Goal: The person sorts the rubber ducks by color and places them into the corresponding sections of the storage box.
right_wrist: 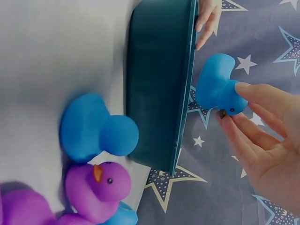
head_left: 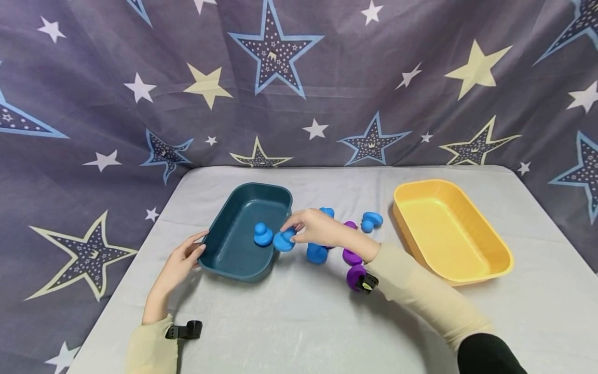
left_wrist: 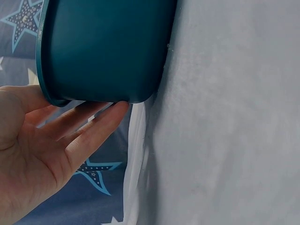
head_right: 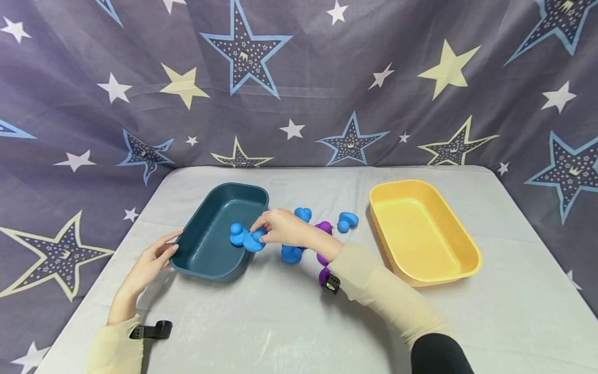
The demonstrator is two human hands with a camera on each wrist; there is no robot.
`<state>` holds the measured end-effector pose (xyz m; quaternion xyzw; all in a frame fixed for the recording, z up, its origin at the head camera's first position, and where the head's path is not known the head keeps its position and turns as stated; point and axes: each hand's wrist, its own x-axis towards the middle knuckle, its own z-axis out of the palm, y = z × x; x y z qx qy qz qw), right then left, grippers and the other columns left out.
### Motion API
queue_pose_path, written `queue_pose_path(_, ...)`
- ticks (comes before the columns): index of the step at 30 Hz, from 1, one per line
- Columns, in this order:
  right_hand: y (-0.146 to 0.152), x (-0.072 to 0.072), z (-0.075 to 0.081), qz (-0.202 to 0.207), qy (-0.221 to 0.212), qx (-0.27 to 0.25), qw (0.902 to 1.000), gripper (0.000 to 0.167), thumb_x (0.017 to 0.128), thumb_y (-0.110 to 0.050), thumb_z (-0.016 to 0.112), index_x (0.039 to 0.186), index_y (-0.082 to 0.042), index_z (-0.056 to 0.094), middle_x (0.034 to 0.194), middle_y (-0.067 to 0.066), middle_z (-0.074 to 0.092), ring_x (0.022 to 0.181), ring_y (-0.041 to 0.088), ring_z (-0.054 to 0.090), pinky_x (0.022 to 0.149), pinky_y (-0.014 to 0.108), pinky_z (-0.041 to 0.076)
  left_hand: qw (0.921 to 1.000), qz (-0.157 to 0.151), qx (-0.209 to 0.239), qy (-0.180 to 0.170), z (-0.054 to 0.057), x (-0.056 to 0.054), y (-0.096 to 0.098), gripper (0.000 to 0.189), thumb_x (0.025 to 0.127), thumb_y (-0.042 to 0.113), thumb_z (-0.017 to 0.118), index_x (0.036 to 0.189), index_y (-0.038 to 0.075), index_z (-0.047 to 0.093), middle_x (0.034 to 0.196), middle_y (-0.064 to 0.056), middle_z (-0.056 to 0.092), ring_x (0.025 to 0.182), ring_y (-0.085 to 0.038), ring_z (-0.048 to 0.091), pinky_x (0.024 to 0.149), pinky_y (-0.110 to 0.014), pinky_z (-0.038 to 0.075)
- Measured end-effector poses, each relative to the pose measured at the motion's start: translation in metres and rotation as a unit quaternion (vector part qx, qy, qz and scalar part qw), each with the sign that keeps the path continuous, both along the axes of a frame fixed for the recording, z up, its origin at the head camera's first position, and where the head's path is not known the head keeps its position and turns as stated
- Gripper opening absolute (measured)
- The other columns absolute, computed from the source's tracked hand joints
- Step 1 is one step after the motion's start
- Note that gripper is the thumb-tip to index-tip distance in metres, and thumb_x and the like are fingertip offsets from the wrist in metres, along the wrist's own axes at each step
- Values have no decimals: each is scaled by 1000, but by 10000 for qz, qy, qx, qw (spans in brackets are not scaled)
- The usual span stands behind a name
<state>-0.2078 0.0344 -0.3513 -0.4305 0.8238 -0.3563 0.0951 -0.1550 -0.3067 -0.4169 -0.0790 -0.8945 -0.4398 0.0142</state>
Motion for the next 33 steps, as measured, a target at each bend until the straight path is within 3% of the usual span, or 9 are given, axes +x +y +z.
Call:
queue_pose_path(18, -31, 5, 2, -13, -124, -33, 9999, 25, 79, -7, 65, 104, -4, 65, 100, 6, 61, 89, 16, 59, 75, 16, 46, 10000, -25, 85, -15, 0, 0, 0, 40, 94, 17, 44, 131, 1, 40, 105, -28, 56, 83, -8, 57, 63, -22, 49)
queue_pose_path(33, -52, 1, -13, 71, -265, -211, 9994, 24, 77, -5, 67, 100, -2, 66, 104, 11, 62, 89, 18, 61, 73, 14, 46, 9998, -80, 166, 54, 0, -1, 0, 40, 93, 15, 44, 130, -1, 40, 104, -29, 56, 82, -5, 56, 62, -22, 49)
